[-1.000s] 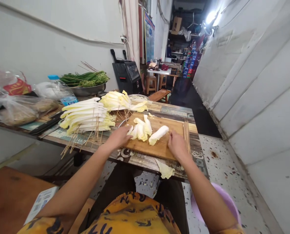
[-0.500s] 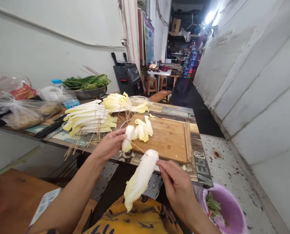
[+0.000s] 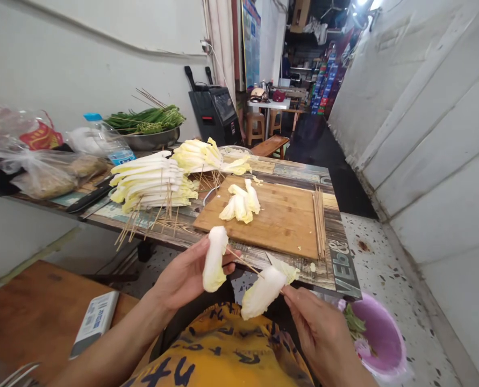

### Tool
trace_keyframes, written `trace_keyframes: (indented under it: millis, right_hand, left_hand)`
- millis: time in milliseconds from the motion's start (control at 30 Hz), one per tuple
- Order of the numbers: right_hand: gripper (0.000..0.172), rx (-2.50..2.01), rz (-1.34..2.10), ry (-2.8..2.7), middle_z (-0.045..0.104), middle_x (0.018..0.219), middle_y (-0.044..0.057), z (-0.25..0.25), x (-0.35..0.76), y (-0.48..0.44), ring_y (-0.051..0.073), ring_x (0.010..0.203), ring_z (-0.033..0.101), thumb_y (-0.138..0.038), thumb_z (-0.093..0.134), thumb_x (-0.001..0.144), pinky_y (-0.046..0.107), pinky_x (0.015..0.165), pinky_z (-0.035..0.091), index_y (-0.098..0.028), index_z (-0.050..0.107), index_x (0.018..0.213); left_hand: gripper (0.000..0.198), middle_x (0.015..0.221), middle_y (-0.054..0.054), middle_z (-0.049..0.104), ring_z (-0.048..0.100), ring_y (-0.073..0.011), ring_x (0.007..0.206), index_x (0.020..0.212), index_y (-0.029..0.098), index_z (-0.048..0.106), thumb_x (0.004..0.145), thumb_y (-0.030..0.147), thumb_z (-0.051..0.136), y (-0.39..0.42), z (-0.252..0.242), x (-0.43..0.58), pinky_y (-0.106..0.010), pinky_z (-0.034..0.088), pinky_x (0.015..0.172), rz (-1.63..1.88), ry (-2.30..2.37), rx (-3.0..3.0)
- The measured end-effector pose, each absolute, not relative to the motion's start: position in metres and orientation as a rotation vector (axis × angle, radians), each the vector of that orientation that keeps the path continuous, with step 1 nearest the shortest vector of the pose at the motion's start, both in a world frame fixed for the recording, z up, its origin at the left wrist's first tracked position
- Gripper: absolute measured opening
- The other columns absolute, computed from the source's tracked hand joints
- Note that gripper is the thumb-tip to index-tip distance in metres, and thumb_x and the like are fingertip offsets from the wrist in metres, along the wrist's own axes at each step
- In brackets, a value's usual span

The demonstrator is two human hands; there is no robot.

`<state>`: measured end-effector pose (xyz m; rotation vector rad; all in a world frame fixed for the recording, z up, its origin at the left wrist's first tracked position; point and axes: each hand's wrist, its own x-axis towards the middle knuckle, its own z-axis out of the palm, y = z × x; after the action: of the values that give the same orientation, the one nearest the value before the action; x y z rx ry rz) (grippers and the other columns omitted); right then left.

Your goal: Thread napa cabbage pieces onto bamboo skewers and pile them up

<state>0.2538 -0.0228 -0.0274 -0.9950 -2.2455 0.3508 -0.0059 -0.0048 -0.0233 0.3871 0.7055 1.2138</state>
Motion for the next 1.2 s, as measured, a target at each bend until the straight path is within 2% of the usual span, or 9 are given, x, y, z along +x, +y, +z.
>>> trace_keyframes:
  millis: [67,133,267,433,500,633,900,1067,1200]
  right_hand:
    - [0.031,-0.992,0.312,-2.25,0.066,0.067,0.003,-0.0287,0.2546,-0.0224,0.019,0.069,0.069,-0.013,0.048,0.087,0.023,0.053,0.054,-0.027,0.061,0.111]
    - [0.031,-0.989,0.291,-2.26,0.067,0.068,0.003,-0.0299,0.2551,-0.0216,0.02,0.071,0.07,-0.012,0.048,0.086,0.023,0.053,0.054,-0.026,0.062,0.11]
    - [0.029,-0.971,0.253,-2.269,0.069,0.071,0.004,-0.0297,0.255,-0.0203,0.019,0.071,0.071,-0.012,0.047,0.086,0.022,0.056,0.055,-0.024,0.063,0.108]
    - [0.027,-0.961,0.211,-2.267,0.071,0.073,0.005,-0.0247,0.2538,-0.0206,0.018,0.072,0.072,-0.009,0.045,0.087,0.021,0.059,0.056,-0.02,0.064,0.103]
    - [0.026,-0.96,0.209,-2.28,0.069,0.069,0.005,-0.0235,0.2537,-0.021,0.018,0.073,0.072,-0.009,0.045,0.087,0.021,0.058,0.056,-0.018,0.064,0.102]
    - [0.027,-0.963,0.209,-2.306,0.067,0.064,0.004,-0.0232,0.2544,-0.0218,0.019,0.074,0.072,-0.009,0.044,0.087,0.021,0.058,0.056,-0.018,0.064,0.103]
    - [0.026,-0.958,0.182,-2.296,0.071,0.071,0.007,-0.0236,0.258,-0.0246,0.019,0.072,0.072,-0.009,0.044,0.086,0.021,0.059,0.057,-0.015,0.064,0.101]
    - [0.03,-0.957,0.239,-2.263,0.075,0.082,0.006,-0.0232,0.257,-0.0255,0.018,0.077,0.073,-0.008,0.046,0.084,0.021,0.064,0.058,-0.02,0.064,0.105]
    - [0.031,-0.962,0.319,-2.243,0.075,0.082,0.004,-0.0246,0.2552,-0.0258,0.017,0.078,0.072,-0.008,0.048,0.084,0.02,0.068,0.058,-0.022,0.064,0.105]
  left_hand:
    - [0.02,0.085,-0.006,0.069,0.066,-0.0191,0.076,0.092,0.02,0.063,0.076,0.03,0.067,-0.0055,-0.0226,-0.0052,-0.027,0.052,0.062,1.203,0.695,0.414]
    - [0.019,0.083,-0.007,0.068,0.063,-0.014,0.064,0.094,0.017,0.063,0.078,0.029,0.065,-0.006,-0.0225,-0.0056,-0.021,0.048,0.053,1.197,0.708,0.479]
    - [0.025,0.085,-0.01,0.067,0.057,-0.0094,0.057,0.095,0.011,0.065,0.077,0.027,0.067,-0.006,-0.0219,-0.0086,-0.019,0.047,0.051,1.168,0.735,0.518]
    - [0.028,0.054,-0.003,0.055,0.047,-0.0071,0.045,0.093,0.005,0.066,0.077,0.028,0.066,-0.0043,-0.0201,-0.0087,-0.014,0.037,0.039,1.08,0.732,0.401]
    - [0.023,0.053,-0.002,0.054,0.047,-0.0071,0.044,0.09,0.006,0.066,0.078,0.025,0.065,-0.0036,-0.0205,-0.0077,-0.015,0.038,0.041,1.086,0.699,0.323]
    - [0.014,0.063,-0.004,0.06,0.05,-0.0072,0.048,0.083,0.006,0.065,0.077,0.019,0.065,-0.0036,-0.023,-0.0068,-0.018,0.043,0.046,1.118,0.656,0.187]
    - [0.014,0.067,-0.004,0.062,0.053,-0.0086,0.049,0.085,0.007,0.066,0.075,0.016,0.068,-0.0031,-0.0256,-0.0071,-0.021,0.045,0.048,1.145,0.664,0.165]
    - [0.013,0.061,-0.004,0.06,0.053,-0.0084,0.048,0.08,0.007,0.067,0.073,0.017,0.07,-0.0044,-0.0251,-0.0055,-0.019,0.044,0.046,1.114,0.637,0.184]
    - [0.018,0.058,-0.003,0.059,0.052,-0.0082,0.049,0.08,0.006,0.069,0.07,0.02,0.074,-0.0054,-0.0234,-0.0035,-0.019,0.045,0.049,1.089,0.607,0.214]
